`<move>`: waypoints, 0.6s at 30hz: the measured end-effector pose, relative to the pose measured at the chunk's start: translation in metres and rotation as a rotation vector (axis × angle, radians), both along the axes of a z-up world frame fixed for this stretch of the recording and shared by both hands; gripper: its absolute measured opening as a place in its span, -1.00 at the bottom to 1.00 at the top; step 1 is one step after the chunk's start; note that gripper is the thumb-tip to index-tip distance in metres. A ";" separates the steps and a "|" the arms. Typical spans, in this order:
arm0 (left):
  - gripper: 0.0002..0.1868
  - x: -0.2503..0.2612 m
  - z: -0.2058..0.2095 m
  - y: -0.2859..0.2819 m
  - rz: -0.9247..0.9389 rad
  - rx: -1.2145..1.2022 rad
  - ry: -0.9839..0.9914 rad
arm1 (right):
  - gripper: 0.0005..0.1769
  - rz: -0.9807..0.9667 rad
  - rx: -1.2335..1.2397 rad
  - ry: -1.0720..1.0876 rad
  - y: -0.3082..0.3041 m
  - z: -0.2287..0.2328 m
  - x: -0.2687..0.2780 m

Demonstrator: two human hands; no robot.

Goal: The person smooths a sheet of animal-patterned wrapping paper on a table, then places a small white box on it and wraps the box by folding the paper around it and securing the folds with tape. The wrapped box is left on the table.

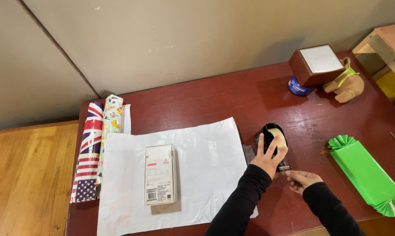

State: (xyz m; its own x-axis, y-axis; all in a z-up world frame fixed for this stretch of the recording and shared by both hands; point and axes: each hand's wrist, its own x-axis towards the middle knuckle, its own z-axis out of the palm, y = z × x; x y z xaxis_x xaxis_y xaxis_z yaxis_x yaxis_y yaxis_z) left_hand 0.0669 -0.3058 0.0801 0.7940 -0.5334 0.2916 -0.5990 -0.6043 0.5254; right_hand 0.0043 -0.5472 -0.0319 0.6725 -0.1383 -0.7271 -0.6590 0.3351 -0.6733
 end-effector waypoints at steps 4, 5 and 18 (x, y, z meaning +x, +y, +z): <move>-0.19 0.000 0.007 0.003 -0.021 -0.026 0.054 | -0.77 -0.001 0.024 0.012 -0.004 -0.011 0.002; -0.16 0.000 0.008 0.004 -0.034 -0.041 0.083 | -0.77 -0.005 0.035 0.003 -0.004 -0.013 0.003; -0.27 0.000 -0.005 0.000 0.000 0.013 -0.006 | -0.69 -0.068 0.145 -0.105 0.015 -0.032 -0.004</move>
State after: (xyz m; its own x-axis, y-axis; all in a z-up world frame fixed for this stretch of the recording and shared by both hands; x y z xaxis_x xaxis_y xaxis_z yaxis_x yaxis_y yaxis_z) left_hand 0.0671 -0.3056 0.0752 0.7921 -0.5373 0.2896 -0.6023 -0.6111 0.5136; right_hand -0.0002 -0.5325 -0.0643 0.7387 -0.0853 -0.6686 -0.5599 0.4748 -0.6791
